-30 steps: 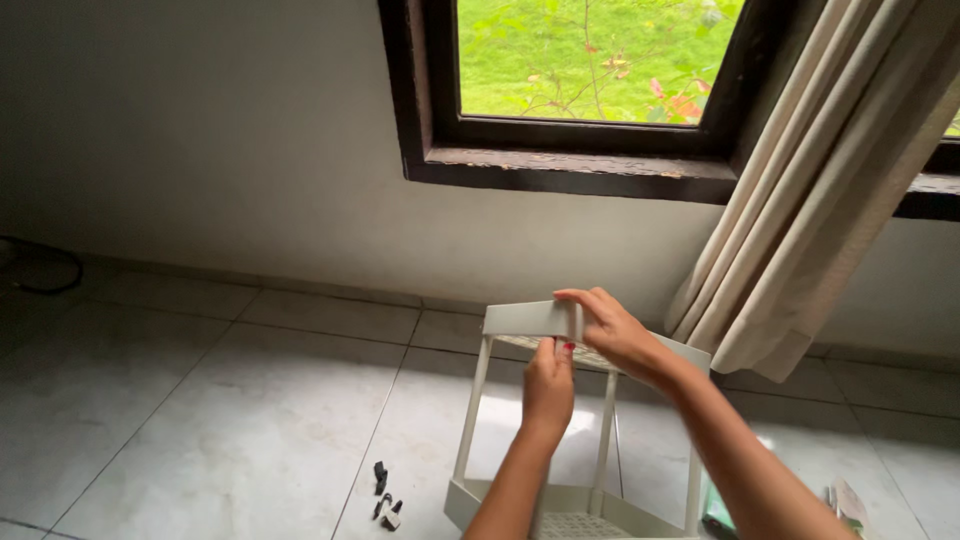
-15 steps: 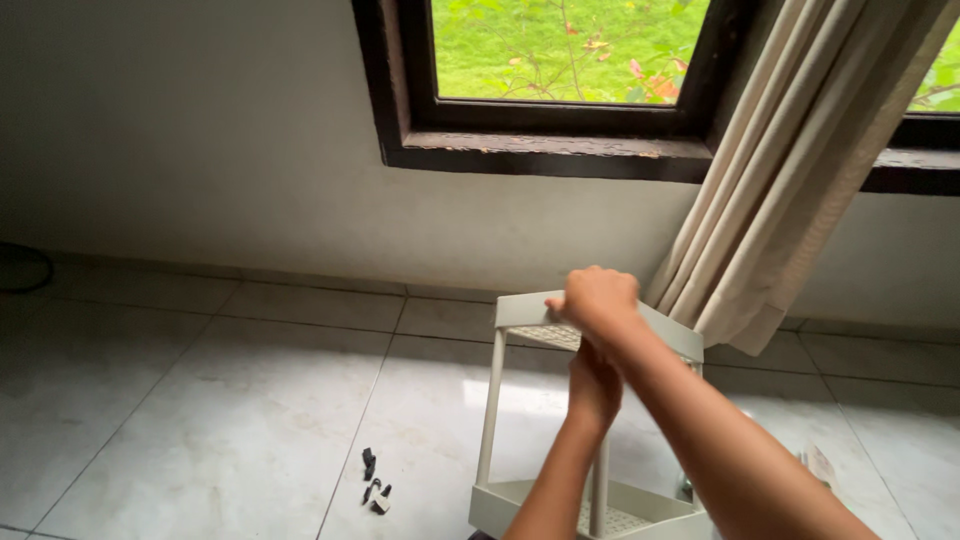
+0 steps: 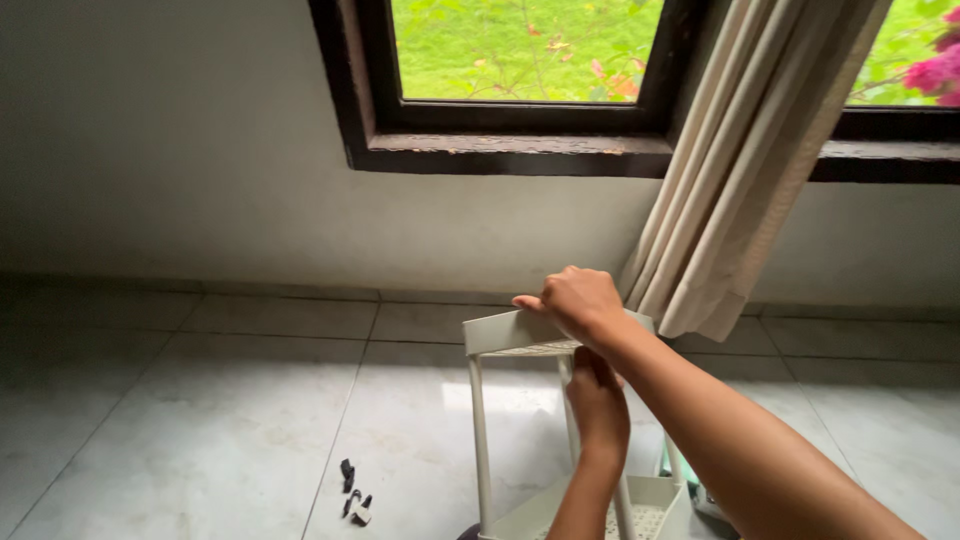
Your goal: The person disassembles a white plastic two-tier rack by removing items from the top shelf, detaching the shelves from the vertical supports, and separating the components. The person then places the disassembled parts on the floor.
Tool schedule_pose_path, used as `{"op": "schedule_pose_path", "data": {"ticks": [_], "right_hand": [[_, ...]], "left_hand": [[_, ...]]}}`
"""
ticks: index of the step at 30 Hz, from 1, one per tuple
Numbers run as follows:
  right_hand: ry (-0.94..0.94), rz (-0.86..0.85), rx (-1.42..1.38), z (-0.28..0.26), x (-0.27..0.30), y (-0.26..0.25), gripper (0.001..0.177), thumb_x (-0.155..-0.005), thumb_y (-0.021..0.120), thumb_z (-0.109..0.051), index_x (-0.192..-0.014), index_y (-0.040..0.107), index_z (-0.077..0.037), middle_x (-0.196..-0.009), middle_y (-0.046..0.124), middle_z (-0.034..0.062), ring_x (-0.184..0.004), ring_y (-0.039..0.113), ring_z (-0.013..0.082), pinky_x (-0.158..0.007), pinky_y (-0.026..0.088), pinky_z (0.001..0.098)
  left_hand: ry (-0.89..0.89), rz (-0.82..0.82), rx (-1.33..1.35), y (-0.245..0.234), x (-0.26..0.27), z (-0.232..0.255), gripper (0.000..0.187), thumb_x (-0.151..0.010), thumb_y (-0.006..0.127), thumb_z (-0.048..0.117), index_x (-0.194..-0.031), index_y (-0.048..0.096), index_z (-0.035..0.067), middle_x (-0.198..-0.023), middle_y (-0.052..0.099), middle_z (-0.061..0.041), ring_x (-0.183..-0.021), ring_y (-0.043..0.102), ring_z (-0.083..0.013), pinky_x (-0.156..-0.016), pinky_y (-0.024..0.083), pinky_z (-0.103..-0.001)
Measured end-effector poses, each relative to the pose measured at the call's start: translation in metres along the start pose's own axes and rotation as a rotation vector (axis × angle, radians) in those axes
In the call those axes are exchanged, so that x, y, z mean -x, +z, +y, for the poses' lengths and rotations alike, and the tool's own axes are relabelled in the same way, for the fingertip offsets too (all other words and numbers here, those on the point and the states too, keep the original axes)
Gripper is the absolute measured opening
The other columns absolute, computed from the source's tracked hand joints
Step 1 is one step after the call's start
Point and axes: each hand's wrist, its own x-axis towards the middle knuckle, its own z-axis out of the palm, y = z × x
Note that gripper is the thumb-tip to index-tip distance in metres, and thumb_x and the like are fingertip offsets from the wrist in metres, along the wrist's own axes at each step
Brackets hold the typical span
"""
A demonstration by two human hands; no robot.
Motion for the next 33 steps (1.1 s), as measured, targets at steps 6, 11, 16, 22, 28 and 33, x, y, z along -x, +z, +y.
{"op": "schedule_pose_path", "data": {"ticks": [6,11,16,22,28,33], "right_hand": [[0.0,-0.003,-0.045,-0.006,-0.005,-0.003,0.072,-0.085,0.059,-0.073,-0.061,0.071,-0.006,-0.065,0.068,0.015,-0.063,0.068,0.0369,-0.058,0.055,0.0453],[-0.001,0.004,-0.091,-0.014,-0.013,0.006,0.071,-0.083,0.06,-0.073,-0.063,0.072,-0.006,-0.068,0.069,0.0154,-0.066,0.068,0.0382,-0.06,0.055,0.0471],[-0.042,-0.003,-0.342,0.008,-0.022,0.024,0.072,-0.097,0.058,-0.065,-0.065,0.066,-0.001,-0.065,0.061,0.02,-0.062,0.054,0.0399,-0.059,0.049,0.0455],[-0.362,-0.063,-1.166,0.055,0.028,0.052,0.055,-0.082,0.061,-0.028,-0.132,0.059,-0.005,-0.117,0.065,0.0144,-0.108,0.058,0.0267,-0.091,0.046,0.0373],[-0.43,0.319,-0.471,0.03,0.051,0.042,0.075,-0.067,0.077,-0.015,-0.135,0.046,-0.005,-0.118,0.061,0.0224,-0.109,0.058,0.0424,-0.091,0.048,0.0449],[-0.135,0.013,-0.654,0.002,0.038,0.014,0.038,-0.069,0.081,-0.021,-0.08,0.05,-0.002,-0.075,0.063,0.0192,-0.076,0.061,0.0403,-0.068,0.048,0.0476]], "left_hand": [[0.119,0.084,-0.02,0.003,-0.006,-0.019,0.026,-0.103,0.046,0.022,-0.1,0.059,0.0,-0.079,0.064,-0.018,-0.065,0.057,-0.0257,-0.063,0.047,-0.042],[0.223,0.131,-0.02,-0.003,-0.01,-0.025,0.023,-0.102,0.049,0.02,-0.105,0.06,0.0,-0.09,0.068,-0.016,-0.074,0.061,-0.0231,-0.068,0.049,-0.038],[-0.019,0.011,0.107,-0.018,-0.016,-0.027,0.028,-0.105,0.044,0.026,-0.095,0.057,0.003,-0.074,0.059,-0.006,-0.057,0.049,-0.014,-0.052,0.04,-0.033],[-0.225,-0.1,0.189,-0.054,-0.03,-0.03,0.03,-0.108,0.04,0.035,-0.091,0.05,0.013,-0.057,0.043,0.002,-0.042,0.034,-0.008,-0.038,0.025,-0.028],[-0.303,-0.16,0.182,-0.059,-0.023,-0.022,0.033,-0.107,0.041,0.042,-0.09,0.047,0.014,-0.056,0.04,0.004,-0.04,0.031,-0.0067,-0.036,0.024,-0.028],[-0.326,-0.14,0.178,-0.075,-0.018,-0.011,0.039,-0.107,0.041,0.045,-0.086,0.042,0.012,-0.055,0.036,0.004,-0.039,0.028,-0.0071,-0.035,0.022,-0.028]]}}
